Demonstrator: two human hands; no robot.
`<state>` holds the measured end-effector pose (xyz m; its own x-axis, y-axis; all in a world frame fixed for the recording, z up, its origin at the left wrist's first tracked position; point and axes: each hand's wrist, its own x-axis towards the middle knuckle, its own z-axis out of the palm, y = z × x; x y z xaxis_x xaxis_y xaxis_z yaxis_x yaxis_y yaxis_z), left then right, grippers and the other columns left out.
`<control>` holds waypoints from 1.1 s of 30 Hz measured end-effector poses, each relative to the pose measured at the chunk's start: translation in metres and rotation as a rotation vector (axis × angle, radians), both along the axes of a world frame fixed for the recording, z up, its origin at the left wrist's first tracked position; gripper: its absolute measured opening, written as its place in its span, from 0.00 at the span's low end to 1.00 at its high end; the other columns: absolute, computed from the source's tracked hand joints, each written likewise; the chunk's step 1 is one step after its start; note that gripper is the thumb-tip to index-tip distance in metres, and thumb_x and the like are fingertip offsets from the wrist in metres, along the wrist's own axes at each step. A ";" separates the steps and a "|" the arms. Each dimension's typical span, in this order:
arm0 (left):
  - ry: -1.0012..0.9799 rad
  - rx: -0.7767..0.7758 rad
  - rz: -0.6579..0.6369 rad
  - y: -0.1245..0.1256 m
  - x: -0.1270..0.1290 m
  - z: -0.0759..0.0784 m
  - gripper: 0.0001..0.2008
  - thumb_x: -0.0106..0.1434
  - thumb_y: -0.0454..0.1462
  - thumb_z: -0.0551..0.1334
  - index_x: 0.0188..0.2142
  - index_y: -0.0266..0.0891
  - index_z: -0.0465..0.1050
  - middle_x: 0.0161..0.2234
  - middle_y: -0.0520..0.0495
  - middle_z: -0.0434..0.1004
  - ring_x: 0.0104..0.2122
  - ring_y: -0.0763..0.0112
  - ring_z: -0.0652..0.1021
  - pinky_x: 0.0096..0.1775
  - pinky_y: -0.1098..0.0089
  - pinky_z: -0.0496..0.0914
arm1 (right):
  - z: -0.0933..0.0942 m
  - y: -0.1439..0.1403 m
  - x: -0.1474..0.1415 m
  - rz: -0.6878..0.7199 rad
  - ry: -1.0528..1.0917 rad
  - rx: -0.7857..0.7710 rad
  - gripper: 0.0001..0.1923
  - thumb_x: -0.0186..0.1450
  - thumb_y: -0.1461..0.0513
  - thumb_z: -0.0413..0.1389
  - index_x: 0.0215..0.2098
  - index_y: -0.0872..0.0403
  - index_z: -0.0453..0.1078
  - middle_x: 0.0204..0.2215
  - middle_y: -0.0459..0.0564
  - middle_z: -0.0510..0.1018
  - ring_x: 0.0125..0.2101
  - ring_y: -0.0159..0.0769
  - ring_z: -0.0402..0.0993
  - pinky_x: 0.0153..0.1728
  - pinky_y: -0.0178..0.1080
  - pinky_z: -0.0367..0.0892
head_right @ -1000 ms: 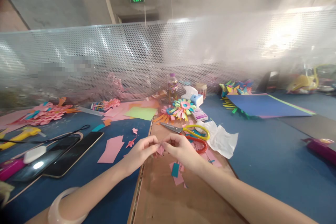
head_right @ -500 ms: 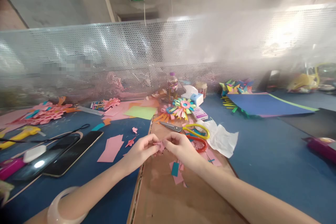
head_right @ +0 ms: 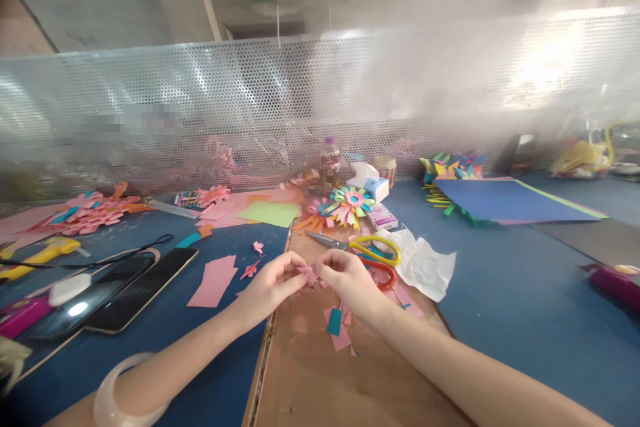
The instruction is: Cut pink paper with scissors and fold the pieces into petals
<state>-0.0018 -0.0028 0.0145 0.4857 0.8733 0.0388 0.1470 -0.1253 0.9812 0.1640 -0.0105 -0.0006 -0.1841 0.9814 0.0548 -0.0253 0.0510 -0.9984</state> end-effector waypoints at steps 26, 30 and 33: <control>-0.047 -0.038 -0.012 0.001 0.000 -0.001 0.06 0.59 0.39 0.57 0.32 0.39 0.61 0.30 0.50 0.71 0.30 0.73 0.73 0.34 0.71 0.65 | -0.008 0.004 0.000 0.038 -0.048 0.057 0.10 0.58 0.57 0.54 0.27 0.56 0.68 0.25 0.48 0.75 0.29 0.33 0.69 0.31 0.35 0.61; -0.033 -0.037 -0.013 0.001 -0.001 -0.002 0.06 0.58 0.39 0.57 0.32 0.39 0.61 0.30 0.50 0.71 0.31 0.72 0.73 0.34 0.71 0.65 | -0.009 0.004 0.001 0.026 -0.086 0.084 0.09 0.58 0.58 0.53 0.27 0.55 0.68 0.25 0.47 0.75 0.29 0.34 0.70 0.31 0.35 0.62; 0.003 -0.020 -0.004 0.001 -0.001 -0.001 0.06 0.58 0.38 0.57 0.32 0.39 0.62 0.29 0.51 0.71 0.31 0.71 0.73 0.34 0.71 0.64 | -0.007 0.002 0.000 0.025 -0.141 0.121 0.08 0.58 0.59 0.52 0.27 0.55 0.68 0.26 0.47 0.75 0.30 0.34 0.70 0.32 0.35 0.62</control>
